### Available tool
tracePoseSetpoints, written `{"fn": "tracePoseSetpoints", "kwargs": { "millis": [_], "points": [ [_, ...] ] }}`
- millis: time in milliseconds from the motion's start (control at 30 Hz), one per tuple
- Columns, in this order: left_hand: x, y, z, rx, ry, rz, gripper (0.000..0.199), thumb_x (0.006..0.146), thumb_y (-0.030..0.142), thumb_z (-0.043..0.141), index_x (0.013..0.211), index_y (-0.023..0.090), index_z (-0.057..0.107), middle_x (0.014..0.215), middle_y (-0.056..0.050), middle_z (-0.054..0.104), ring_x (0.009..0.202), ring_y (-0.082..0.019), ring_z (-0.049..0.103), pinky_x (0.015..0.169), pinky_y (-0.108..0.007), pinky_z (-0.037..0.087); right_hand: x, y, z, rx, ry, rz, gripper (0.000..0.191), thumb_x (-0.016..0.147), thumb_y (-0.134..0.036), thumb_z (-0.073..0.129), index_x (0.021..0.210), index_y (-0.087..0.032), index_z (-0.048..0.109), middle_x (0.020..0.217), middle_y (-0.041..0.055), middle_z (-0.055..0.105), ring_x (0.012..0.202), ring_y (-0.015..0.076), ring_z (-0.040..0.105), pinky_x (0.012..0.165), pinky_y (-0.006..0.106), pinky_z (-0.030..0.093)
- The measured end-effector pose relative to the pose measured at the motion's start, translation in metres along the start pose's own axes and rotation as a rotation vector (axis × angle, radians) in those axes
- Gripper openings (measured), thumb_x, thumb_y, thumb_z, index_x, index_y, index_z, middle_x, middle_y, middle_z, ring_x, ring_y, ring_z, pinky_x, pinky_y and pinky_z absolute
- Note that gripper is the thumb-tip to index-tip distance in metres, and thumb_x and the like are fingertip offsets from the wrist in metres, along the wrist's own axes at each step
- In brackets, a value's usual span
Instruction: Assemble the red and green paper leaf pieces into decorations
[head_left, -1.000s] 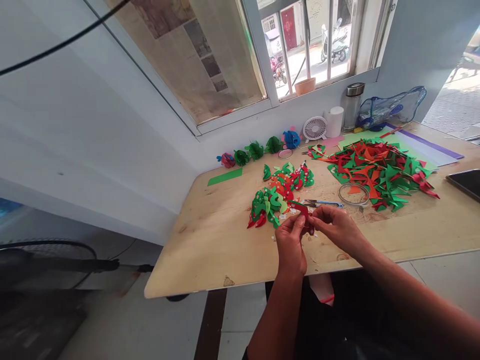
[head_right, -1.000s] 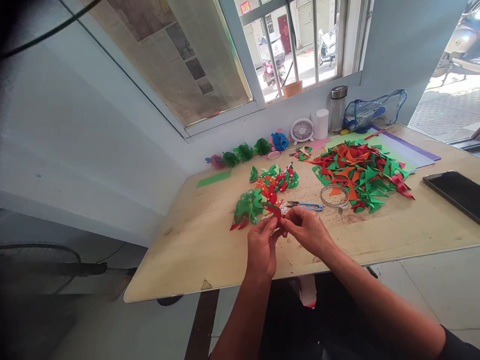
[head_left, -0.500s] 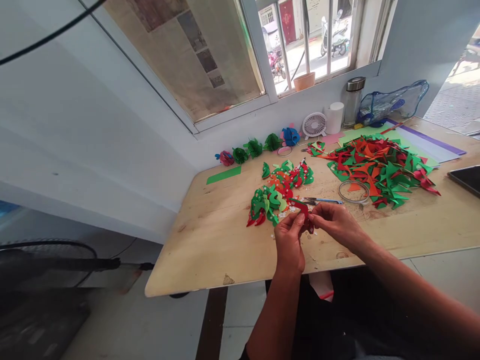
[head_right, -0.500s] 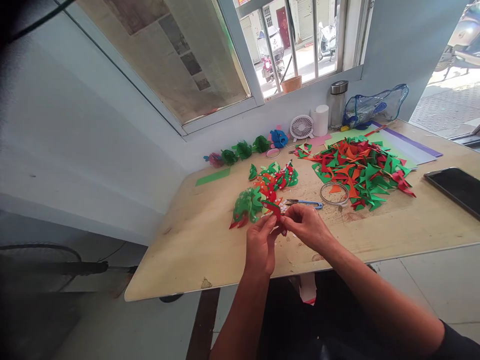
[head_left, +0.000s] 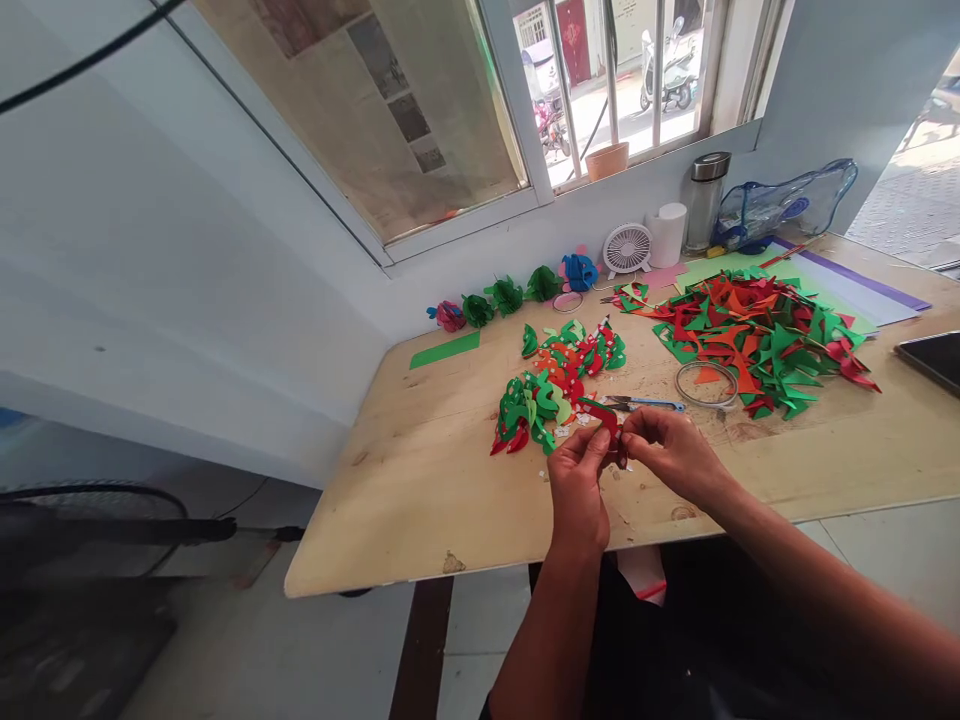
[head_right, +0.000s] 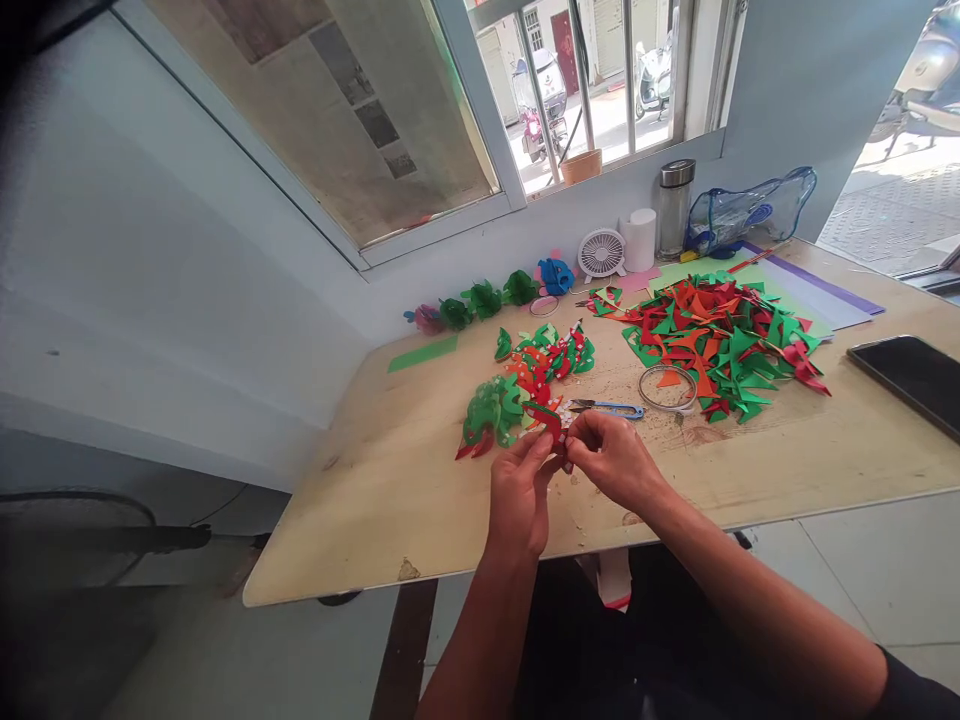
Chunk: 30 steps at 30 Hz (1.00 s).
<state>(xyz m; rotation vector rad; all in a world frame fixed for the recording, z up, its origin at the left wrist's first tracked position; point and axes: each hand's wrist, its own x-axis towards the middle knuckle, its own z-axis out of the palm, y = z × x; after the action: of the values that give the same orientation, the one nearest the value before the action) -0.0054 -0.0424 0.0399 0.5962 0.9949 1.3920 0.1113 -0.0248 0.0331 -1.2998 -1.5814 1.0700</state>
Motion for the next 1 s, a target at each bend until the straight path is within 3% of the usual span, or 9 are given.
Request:
{"fn": "tracePoseSetpoints", "kwargs": {
  "millis": [500, 867, 1000],
  "points": [
    [-0.0016, 0.0001, -0.0027, 0.026, -0.016, -0.005, 0.019, 0.062, 0.030, 0.073, 0.062, 0.012, 0.066, 0.064, -0.003, 0.063, 0.058, -0.010, 0.054, 0.055, -0.023, 0.043, 0.0004, 0.0005, -0.0004, 0.019, -0.057, 0.018, 0.016, 0.075, -0.028, 0.053, 0.061, -0.019, 0.056, 0.059, 0.0017, 0.063, 0.058, 0.0148, 0.057, 0.056, 0.026, 0.043],
    [-0.0008, 0.0024, -0.0001, -0.011, 0.038, -0.053, 0.017, 0.059, 0.027, 0.074, 0.062, 0.012, 0.066, 0.063, -0.003, 0.063, 0.057, -0.010, 0.055, 0.056, -0.023, 0.043, 0.0005, 0.0036, 0.0016, -0.148, 0.047, -0.034, 0.011, 0.071, -0.019, 0.050, 0.061, -0.019, 0.055, 0.056, -0.0002, 0.060, 0.055, 0.0127, 0.052, 0.055, 0.025, 0.040],
    [0.0009, 0.0015, -0.0006, -0.019, 0.030, -0.065, 0.017, 0.058, 0.026, 0.074, 0.064, 0.012, 0.066, 0.065, -0.003, 0.064, 0.058, -0.011, 0.056, 0.055, -0.023, 0.043, 0.0004, 0.0019, -0.0004, -0.149, 0.022, -0.054, 0.013, 0.074, -0.022, 0.049, 0.062, -0.020, 0.055, 0.058, 0.0002, 0.061, 0.057, 0.0134, 0.053, 0.055, 0.025, 0.040]
  ]
}}
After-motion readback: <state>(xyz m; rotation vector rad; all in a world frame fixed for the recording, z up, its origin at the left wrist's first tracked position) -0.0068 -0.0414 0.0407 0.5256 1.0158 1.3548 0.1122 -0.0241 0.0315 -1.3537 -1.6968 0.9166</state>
